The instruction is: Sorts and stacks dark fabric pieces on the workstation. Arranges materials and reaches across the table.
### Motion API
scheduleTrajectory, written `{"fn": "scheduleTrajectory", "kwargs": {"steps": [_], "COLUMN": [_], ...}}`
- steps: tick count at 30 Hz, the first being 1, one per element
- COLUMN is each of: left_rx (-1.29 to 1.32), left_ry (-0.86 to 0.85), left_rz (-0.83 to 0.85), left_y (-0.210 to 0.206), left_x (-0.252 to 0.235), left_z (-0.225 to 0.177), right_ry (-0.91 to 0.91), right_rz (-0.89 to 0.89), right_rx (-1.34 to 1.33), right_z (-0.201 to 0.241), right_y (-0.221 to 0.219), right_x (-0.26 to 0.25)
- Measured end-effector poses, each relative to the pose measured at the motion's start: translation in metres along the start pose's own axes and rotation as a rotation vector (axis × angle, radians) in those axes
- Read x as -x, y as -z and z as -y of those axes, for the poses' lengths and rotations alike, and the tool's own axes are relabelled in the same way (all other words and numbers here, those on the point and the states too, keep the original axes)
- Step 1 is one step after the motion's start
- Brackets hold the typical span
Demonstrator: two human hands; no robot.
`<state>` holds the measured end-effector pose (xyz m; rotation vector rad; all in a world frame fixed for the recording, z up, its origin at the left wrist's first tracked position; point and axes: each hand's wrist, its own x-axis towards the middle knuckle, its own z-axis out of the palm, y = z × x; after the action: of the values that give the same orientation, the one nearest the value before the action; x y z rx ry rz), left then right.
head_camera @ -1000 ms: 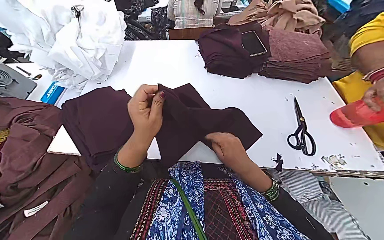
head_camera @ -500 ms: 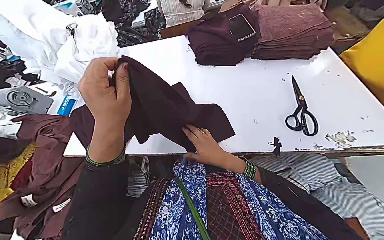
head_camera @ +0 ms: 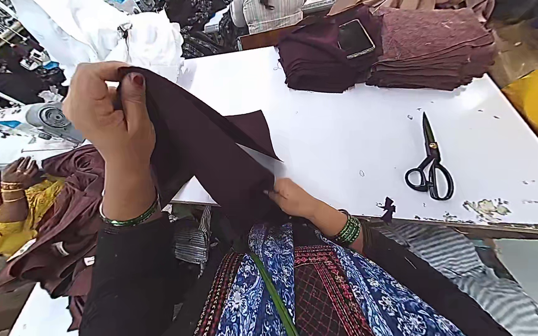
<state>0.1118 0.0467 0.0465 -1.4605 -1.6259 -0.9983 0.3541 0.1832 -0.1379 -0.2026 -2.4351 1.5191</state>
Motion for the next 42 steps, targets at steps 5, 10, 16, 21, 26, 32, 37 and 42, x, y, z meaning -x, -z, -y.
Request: {"fn": "scheduleTrajectory", "kwargs": {"steps": [5,10,16,21,26,32,37,42], "left_rx": [0.138,0.127,0.085,0.029,0.075,0.189,0.329,0.397], "left_ry": [-0.207,-0.225,-0.250,-0.064,0.071,0.122,0.194,0.445], "left_rz": [-0.090,-0.200,-0.190,-0.268,-0.339,-0.468,-0.533,-0.518], "left_y": [0.035,0.066,0.083,0.113,0.118,0.128,0.143,0.169], "left_x": [0.010,0.029,0.040,0.058,0.080,0.103,0.116,0.156], "left_z": [-0.003,-0.005,-0.003,0.054,0.098,0.151,0.176,0.192], "right_ry": [0.143,0.345,0.568,0.442,0.423,0.462,0.548,0.677], "right_rz": [-0.615,-0.699,-0.117,-0.256,-0.342,-0.364,-0.414,-0.479], "right_rx": [0.603,0.555,0.287,0.028,0.045,0.024,-0.041,-0.061], "right_z": [-0.027,-0.025,-0.011,-0.002,0.034,0.073,0.114,0.161], "right_y": [0.007,0.037,0.043,0.058,0.081,0.068,0.059,0.057], "right_x": [-0.026,-0.044,-0.066,-0.059,-0.053,-0.072,-0.091,-0.107]}}
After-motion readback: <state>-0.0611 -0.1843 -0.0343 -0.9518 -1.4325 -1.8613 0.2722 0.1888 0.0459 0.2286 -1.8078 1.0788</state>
